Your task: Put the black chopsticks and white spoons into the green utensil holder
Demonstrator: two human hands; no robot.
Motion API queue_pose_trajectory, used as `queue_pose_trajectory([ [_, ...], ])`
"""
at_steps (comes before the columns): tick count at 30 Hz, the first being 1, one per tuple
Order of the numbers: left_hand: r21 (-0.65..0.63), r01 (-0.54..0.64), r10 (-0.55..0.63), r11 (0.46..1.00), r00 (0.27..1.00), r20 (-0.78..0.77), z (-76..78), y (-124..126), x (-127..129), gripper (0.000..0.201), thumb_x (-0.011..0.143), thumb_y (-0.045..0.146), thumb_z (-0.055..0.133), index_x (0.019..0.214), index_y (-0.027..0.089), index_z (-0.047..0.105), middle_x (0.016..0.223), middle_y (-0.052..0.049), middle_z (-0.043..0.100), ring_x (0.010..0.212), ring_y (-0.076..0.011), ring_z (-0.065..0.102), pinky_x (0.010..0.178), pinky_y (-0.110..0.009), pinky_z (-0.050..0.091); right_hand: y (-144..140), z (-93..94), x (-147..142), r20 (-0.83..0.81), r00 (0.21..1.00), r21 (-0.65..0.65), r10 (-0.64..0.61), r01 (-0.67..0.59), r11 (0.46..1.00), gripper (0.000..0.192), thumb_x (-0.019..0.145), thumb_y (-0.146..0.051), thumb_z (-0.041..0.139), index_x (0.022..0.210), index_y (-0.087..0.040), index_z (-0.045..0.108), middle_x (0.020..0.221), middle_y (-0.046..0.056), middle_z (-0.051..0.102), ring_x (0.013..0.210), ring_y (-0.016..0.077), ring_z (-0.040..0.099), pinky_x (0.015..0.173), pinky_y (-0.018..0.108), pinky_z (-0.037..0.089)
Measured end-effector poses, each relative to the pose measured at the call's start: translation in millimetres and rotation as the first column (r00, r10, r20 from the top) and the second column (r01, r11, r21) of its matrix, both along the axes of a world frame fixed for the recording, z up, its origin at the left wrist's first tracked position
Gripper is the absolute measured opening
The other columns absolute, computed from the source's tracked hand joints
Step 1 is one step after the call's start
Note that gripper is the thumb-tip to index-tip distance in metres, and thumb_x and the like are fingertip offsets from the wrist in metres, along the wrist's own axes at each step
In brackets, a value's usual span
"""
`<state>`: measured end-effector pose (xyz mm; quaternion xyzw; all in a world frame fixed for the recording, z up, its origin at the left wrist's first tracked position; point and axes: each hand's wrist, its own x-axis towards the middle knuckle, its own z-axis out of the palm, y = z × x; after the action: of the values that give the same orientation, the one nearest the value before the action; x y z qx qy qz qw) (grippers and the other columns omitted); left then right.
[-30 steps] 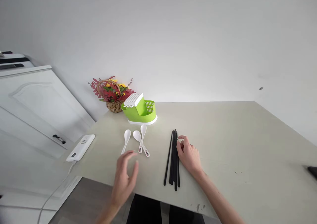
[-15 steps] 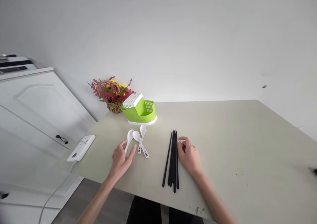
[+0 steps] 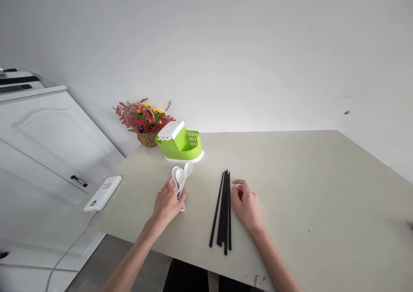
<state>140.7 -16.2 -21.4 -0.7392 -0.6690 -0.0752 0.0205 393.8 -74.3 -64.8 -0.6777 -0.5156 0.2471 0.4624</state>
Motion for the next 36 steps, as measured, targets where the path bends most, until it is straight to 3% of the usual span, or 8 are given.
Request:
queue_pose_trajectory([
  [4,-0.111,-0.038,0.019,0.993,0.986,-0.163,8.9,-2.4,-10.1,0.020,0.106,0.025,0.042,0.111,0.011,0.056,0.100,-0.014,0.070,0.099,-0.0297,0.071,0.086,-0.040,0.050,0.0,-1.8,0.3,-0.009,1.000,-0.006,-0.006,0.006,1.000,0.026,0.097,-0.045,0.040,0.104,-0.026,0.056,0.060,-0.008,0.043,0.055,0.0163,0.045,0.061,0.027,0.038],
  [9,-0.157,-0.009,-0.036,0.988,0.958,-0.284,11.4,-2.9,-12.6,0.026,0.098,0.002,0.044,0.121,0.006,0.055,0.103,-0.017,0.070,0.093,-0.0279,0.073,0.077,-0.035,0.052,-1.1,-4.6,-1.4,0.007,1.000,-0.006,-0.008,0.008,1.000,0.027,0.096,-0.047,0.042,0.104,-0.026,0.058,0.061,-0.007,0.044,0.055,0.0158,0.045,0.062,0.027,0.040],
  [19,-0.126,0.081,-0.097,0.989,0.986,-0.133,3.8,0.8,-33.0,0.024,0.098,0.002,0.040,0.115,0.009,0.055,0.106,-0.019,0.066,0.091,-0.0282,0.072,0.069,-0.033,0.052,-8.6,6.2,-7.6,0.072,0.997,0.015,-0.021,0.020,1.000,0.028,0.096,-0.045,0.042,0.107,-0.027,0.059,0.063,-0.006,0.046,0.056,0.0160,0.043,0.061,0.028,0.039],
  [23,-0.115,0.091,-0.100,0.989,0.993,-0.069,-2.5,-2.6,-42.7,0.028,0.099,0.001,0.034,0.116,0.010,0.055,0.106,-0.017,0.066,0.091,-0.0274,0.072,0.071,-0.033,0.051,-6.8,23.6,-43.7,-0.024,0.978,0.015,0.206,-0.206,0.979,0.028,0.095,-0.049,0.051,0.106,-0.027,0.063,0.063,-0.005,0.050,0.054,0.0148,0.043,0.057,0.028,0.038],
  [25,-0.113,0.092,-0.094,0.989,0.996,-0.013,-4.3,-7.4,-43.1,0.031,0.099,0.000,0.032,0.117,0.012,0.054,0.108,-0.016,0.066,0.094,-0.0269,0.071,0.075,-0.033,0.052,1.6,31.4,-71.5,-0.227,0.920,-0.023,0.320,-0.334,0.942,0.028,0.088,-0.049,0.064,0.102,-0.026,0.066,0.075,-0.001,0.063,0.062,0.0153,0.055,0.060,0.028,0.043],
  [27,-0.108,0.100,-0.095,0.989,0.994,0.055,-5.3,-15.2,-39.9,0.031,0.098,0.001,0.033,0.119,0.013,0.053,0.112,-0.016,0.066,0.099,-0.0273,0.070,0.079,-0.034,0.052,13.8,37.7,-99.4,-0.557,0.790,-0.102,0.255,-0.370,0.923,0.037,0.077,-0.051,0.078,0.101,-0.024,0.068,0.091,0.003,0.071,0.071,0.0177,0.063,0.059,0.028,0.047],
  [31,-0.089,0.163,-0.142,0.983,0.968,0.205,-5.6,-36.4,-24.9,0.035,0.094,0.003,0.040,0.125,0.016,0.051,0.119,-0.014,0.065,0.104,-0.0267,0.068,0.085,-0.037,0.054,37.6,45.3,-137.8,-0.726,0.660,-0.108,0.196,-0.391,0.914,0.047,0.073,-0.062,0.080,0.095,-0.022,0.069,0.099,0.008,0.074,0.092,0.0232,0.070,0.070,0.030,0.057],
  [36,0.003,0.208,-0.199,0.978,0.932,0.304,0.2,-53.3,-1.3,0.045,0.100,0.007,0.030,0.142,0.018,0.041,0.127,-0.016,0.065,0.114,-0.0272,0.068,0.089,-0.040,0.057,47.5,49.9,-146.8,-0.859,0.490,-0.049,0.149,-0.368,0.929,0.050,0.069,-0.064,0.083,0.090,-0.020,0.071,0.098,0.009,0.078,0.102,0.0251,0.071,0.089,0.032,0.057],
])
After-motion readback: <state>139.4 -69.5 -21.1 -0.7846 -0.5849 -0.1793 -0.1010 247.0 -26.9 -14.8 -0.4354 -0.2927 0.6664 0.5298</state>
